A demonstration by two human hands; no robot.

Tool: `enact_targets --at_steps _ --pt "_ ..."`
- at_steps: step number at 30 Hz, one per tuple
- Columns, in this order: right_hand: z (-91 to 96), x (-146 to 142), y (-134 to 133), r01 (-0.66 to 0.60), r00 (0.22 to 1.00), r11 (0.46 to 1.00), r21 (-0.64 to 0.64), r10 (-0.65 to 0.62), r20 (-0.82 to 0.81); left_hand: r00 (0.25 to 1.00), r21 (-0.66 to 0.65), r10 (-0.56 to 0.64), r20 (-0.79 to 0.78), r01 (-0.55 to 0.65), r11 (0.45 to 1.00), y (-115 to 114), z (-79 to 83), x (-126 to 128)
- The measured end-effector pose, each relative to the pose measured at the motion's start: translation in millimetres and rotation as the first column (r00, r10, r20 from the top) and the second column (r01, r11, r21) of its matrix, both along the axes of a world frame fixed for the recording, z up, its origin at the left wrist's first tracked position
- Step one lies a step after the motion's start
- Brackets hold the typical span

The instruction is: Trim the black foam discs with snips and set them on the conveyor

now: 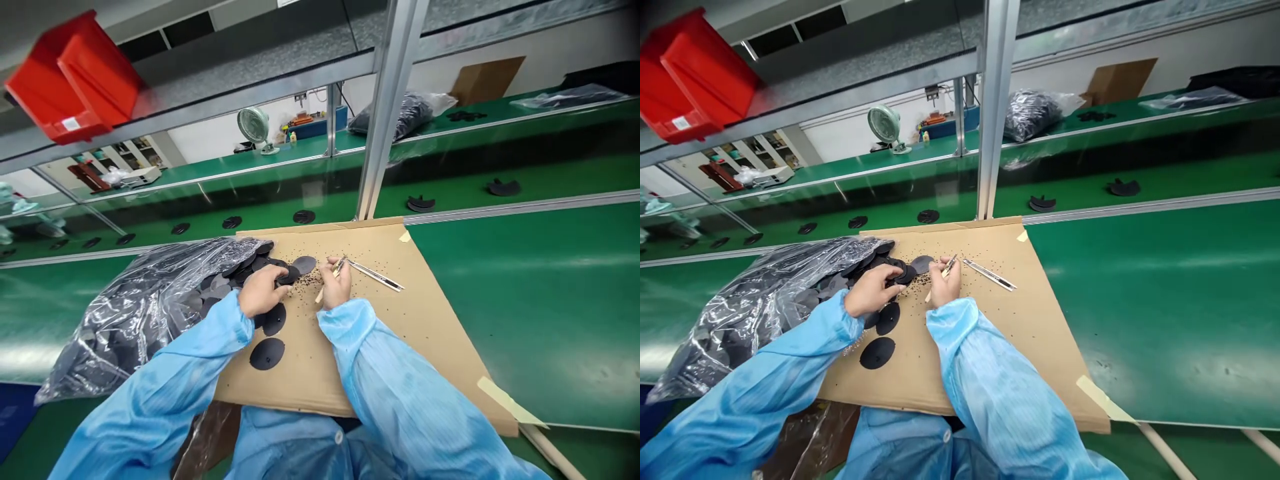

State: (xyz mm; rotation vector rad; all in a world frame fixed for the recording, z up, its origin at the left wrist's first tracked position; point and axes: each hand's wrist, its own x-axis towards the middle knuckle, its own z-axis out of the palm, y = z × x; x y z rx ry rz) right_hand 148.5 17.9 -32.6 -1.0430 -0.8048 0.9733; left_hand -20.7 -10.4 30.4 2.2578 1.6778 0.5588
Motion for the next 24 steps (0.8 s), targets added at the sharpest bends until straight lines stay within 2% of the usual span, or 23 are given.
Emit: enact_targets --at_steps 6,9,11,13,17,20,24 --pt "-6.7 2.7 4.1 -0.114 0.993 0.993 0.021 0.114 0.027 0.984 0.057 0.153 -0.088 -0.148 0.987 42.5 -21.6 38.4" --pt "-8.5 2.3 6.0 -0.108 0.993 0.994 0.036 0.106 0.058 0.971 0.01 0.154 -0.184 -0.155 0.988 59.2 -26.6 48.0" --pt "-9.1 1.8 6.5 -0.084 0.994 0.995 0.052 0.08 0.075 0.972 0.023 0.144 -0.187 -0.143 0.99 63.6 -27.9 49.5" --pt "-9.8 1.4 6.9 -0.063 0.995 0.996 0.062 0.058 0.077 0.983 0.077 0.142 -0.115 -0.134 0.988 62.8 -27.7 48.3" --pt "-11.0 1.0 7.4 -0.068 0.997 0.995 0.072 0.066 0.038 0.982 0.135 0.142 0.126 -0.159 0.978 49.5 -24.8 42.9" --pt "-10.5 0.4 5.4 -0.071 0.997 0.994 0.078 0.069 0.025 0.938 0.207 0.164 0.306 -0.233 0.95 32.8 -26.2 39.5" --pt "-3.8 -1.4 -1.0 -0.052 0.999 0.992 0.111 0.051 0.014 0.854 0.29 0.168 0.493 -0.343 0.893 10.4 -39.2 36.9"
